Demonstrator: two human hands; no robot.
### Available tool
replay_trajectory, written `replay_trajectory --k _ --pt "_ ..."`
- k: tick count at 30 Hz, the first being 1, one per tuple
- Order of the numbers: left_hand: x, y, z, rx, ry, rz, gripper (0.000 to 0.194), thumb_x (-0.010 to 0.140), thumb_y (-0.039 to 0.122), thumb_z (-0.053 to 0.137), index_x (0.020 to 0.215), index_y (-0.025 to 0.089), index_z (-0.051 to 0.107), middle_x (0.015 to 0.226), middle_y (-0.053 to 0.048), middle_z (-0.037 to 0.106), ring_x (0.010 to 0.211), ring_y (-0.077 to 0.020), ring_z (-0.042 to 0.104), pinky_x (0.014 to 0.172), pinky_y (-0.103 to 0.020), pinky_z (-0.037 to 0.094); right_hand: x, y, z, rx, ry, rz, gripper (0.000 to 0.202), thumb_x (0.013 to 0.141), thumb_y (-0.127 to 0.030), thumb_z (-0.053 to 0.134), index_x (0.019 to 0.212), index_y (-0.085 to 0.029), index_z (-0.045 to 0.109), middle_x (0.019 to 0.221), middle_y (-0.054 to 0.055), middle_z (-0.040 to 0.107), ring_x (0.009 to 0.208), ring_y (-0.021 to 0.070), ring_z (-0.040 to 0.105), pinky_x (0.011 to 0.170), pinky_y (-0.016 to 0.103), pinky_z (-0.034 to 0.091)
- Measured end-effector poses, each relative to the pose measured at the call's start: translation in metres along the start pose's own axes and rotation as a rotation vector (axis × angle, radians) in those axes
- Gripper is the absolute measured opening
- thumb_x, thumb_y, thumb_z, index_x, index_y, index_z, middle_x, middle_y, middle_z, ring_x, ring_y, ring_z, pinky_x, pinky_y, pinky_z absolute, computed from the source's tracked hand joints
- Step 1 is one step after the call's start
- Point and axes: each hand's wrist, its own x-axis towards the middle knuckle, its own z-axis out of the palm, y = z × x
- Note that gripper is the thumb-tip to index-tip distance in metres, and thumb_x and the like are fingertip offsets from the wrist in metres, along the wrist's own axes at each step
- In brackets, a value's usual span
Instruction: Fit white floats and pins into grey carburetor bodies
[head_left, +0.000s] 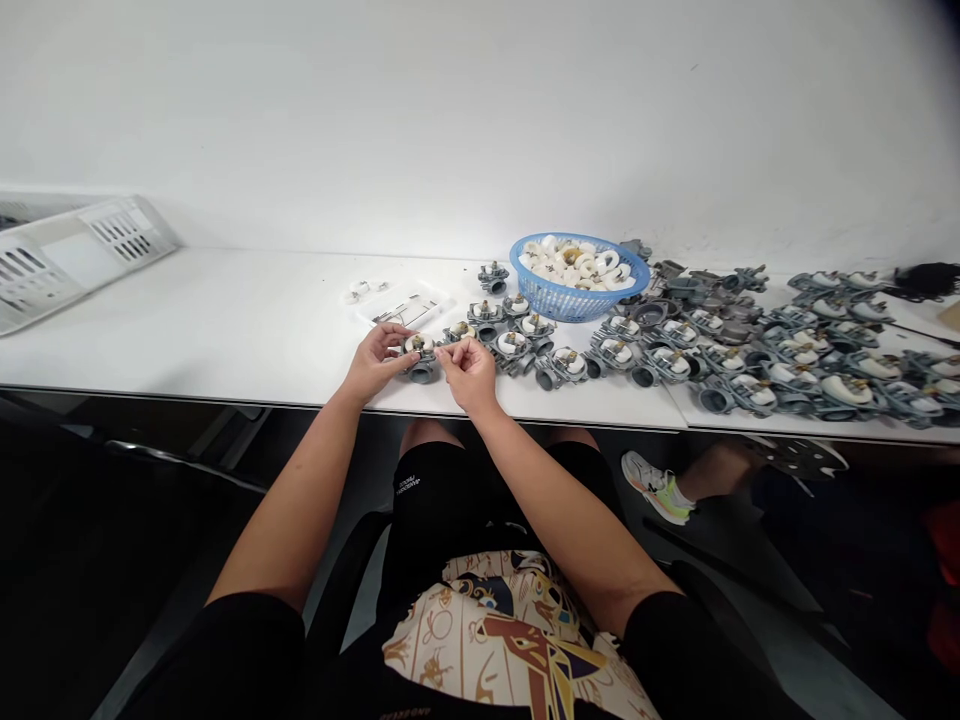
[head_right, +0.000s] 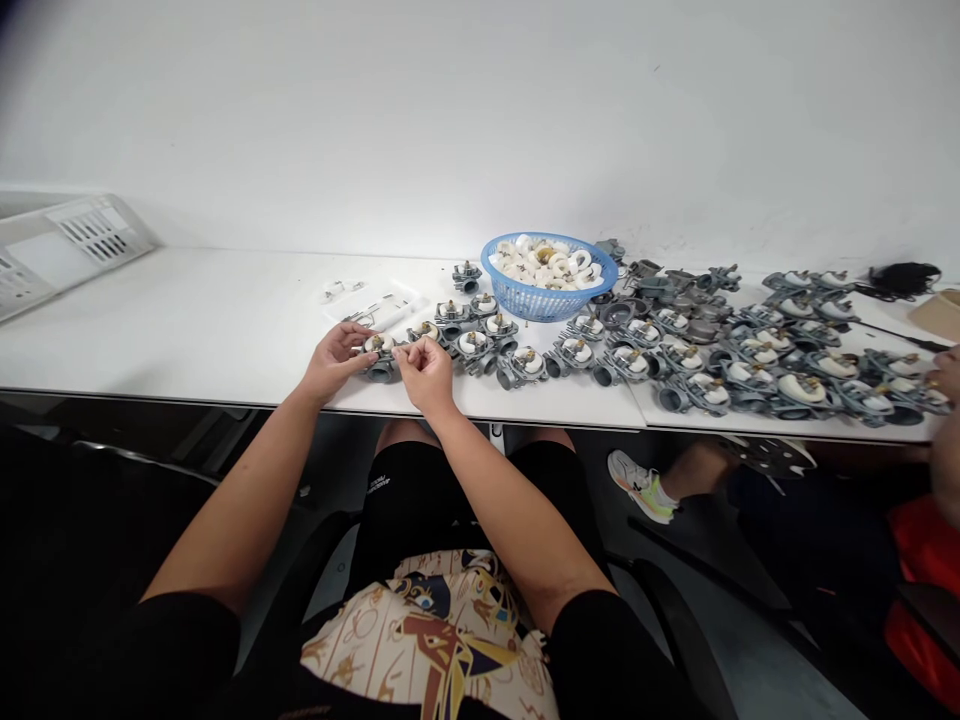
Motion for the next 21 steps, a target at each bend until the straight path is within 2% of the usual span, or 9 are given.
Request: replay_trajectory --k 10,17,21 --pt "-0.001 0.001 0.000 -0.006 0.019 -0.009 0.052 0.064 0.039 0.091 0.105 0.022 0.063 0.114 -0.008 0.070 0.104 -0.0227 0.066 0.082 -0.033 0.053 -0.001 0.000 0.003 0.047 0.019 0.003 0.051 0.076 -0.059 0.074 0.067 -0.024 0.037 0.076 0.001 0.066 0.058 0.0107 0.051 0.054 0.026 0.045" --pt "-0.003 0.001 0.000 -0.024 0.021 -0.004 0.047 0.065 0.037 0.094 0.102 0.028 0.066 0.109 0.001 0.072 0.102 -0.0208 0.064 0.085 -0.036 0.053 -0.003 0.001 0.005 0.078 0.035 -0.027 0.047 0.077 -0.054 0.073 0.066 -0.024 0.040 0.077 0.001 0.066 0.065 0.0128 0.054 0.061 0.027 0.048" --pt "-0.007 0.009 0.000 0.013 0.003 -0.034 0.048 0.073 0.034 0.090 0.107 0.019 0.060 0.116 -0.005 0.070 0.107 -0.0181 0.063 0.091 -0.032 0.052 -0.005 -0.002 0.005 0.073 0.029 0.029 0.050 0.074 -0.057 0.076 0.067 -0.023 0.041 0.076 0.000 0.065 0.064 0.0108 0.054 0.062 0.024 0.047"
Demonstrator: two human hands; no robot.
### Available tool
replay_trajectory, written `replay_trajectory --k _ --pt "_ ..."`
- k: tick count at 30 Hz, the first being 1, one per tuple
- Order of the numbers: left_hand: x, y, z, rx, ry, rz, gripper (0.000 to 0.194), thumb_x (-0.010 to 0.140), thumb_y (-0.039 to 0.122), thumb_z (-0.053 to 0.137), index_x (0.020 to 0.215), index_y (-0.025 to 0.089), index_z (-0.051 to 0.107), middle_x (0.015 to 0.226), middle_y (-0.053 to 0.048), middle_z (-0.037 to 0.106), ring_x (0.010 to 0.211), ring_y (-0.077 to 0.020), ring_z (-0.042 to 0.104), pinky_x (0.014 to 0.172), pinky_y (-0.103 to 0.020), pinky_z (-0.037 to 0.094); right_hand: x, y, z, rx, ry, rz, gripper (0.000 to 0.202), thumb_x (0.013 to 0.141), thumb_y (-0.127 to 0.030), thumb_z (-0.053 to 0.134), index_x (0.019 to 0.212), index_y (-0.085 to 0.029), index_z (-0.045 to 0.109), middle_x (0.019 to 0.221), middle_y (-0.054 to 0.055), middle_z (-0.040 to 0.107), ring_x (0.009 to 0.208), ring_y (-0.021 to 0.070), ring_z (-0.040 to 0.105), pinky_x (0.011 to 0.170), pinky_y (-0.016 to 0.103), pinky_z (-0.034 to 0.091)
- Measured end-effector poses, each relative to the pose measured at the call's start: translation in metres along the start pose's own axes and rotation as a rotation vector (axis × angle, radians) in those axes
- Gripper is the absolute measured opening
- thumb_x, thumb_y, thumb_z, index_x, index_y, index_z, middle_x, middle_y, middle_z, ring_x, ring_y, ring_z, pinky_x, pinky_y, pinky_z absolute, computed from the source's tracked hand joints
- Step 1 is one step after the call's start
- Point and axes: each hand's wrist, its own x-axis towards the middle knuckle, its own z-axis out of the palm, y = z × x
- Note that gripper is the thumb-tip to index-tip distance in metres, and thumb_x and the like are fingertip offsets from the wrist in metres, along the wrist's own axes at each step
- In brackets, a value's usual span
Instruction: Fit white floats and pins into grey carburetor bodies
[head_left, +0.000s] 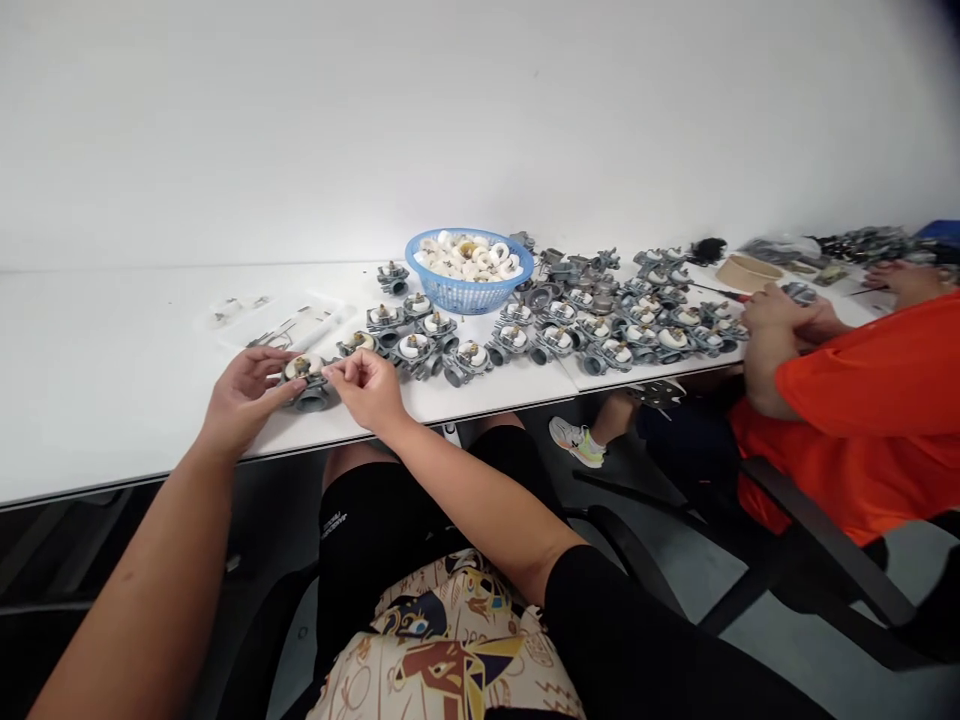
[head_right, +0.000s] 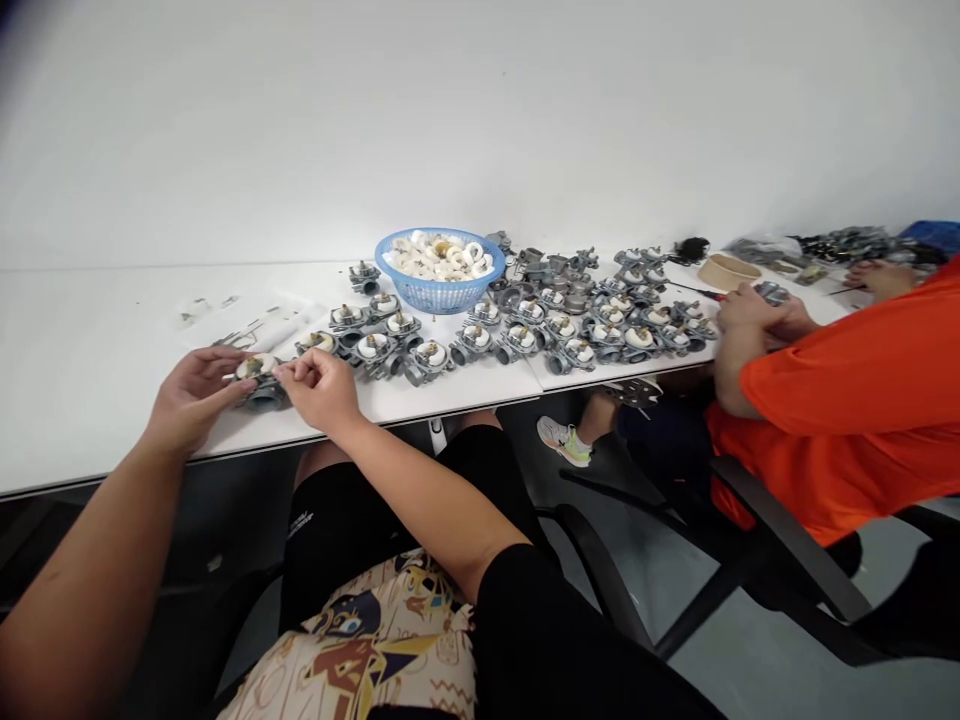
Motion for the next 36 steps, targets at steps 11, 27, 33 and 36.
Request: replay_trajectory --k 11,27,33,36 --pt "-0.008 0.001 0.000 0.091 0.070 -0.127 0.069 0.064 0.059 0.091 0.108 0.019 0.058 0.123 -0.009 0.068 0.121 -0.0307 0.062 0.118 -0.062 0.039 -0.010 -0.004 0.000 -0.062 -0.028 0.094 0.044 0.079 -0.050 0.075 0.070 -0.022 0.042 0.080 0.001 0.069 0.063 0.0099 0.055 0.057 0.021 0.045" --pt "-0.036 -0.002 -0.005 0.059 0.127 -0.415 0.047 0.062 0.042 0.092 0.100 0.030 0.066 0.120 -0.005 0.073 0.137 -0.0400 0.053 0.122 -0.062 0.030 -0.021 -0.003 -0.009 -0.212 -0.156 -0.034 0.033 0.085 -0.031 0.068 0.066 -0.022 0.044 0.081 0.007 0.078 0.061 0.0138 0.068 0.052 0.019 0.045" --pt "-0.023 -0.005 -0.016 0.051 0.070 -0.339 0.048 0.064 0.035 0.092 0.101 0.027 0.062 0.122 -0.005 0.073 0.134 -0.0349 0.058 0.116 -0.052 0.043 -0.016 -0.015 -0.007 -0.245 -0.132 -0.024 0.022 0.084 -0.029 0.070 0.070 -0.020 0.055 0.086 0.005 0.079 0.059 0.0112 0.064 0.055 0.019 0.046" --pt "-0.023 -0.010 -0.019 0.065 0.029 -0.298 0.050 0.064 0.030 0.092 0.103 0.026 0.062 0.124 -0.005 0.072 0.132 -0.0300 0.061 0.113 -0.036 0.050 -0.020 -0.010 -0.005 -0.293 -0.074 -0.023 0.012 0.083 -0.028 0.072 0.078 -0.020 0.065 0.087 0.003 0.079 0.053 0.0099 0.059 0.053 0.019 0.044"
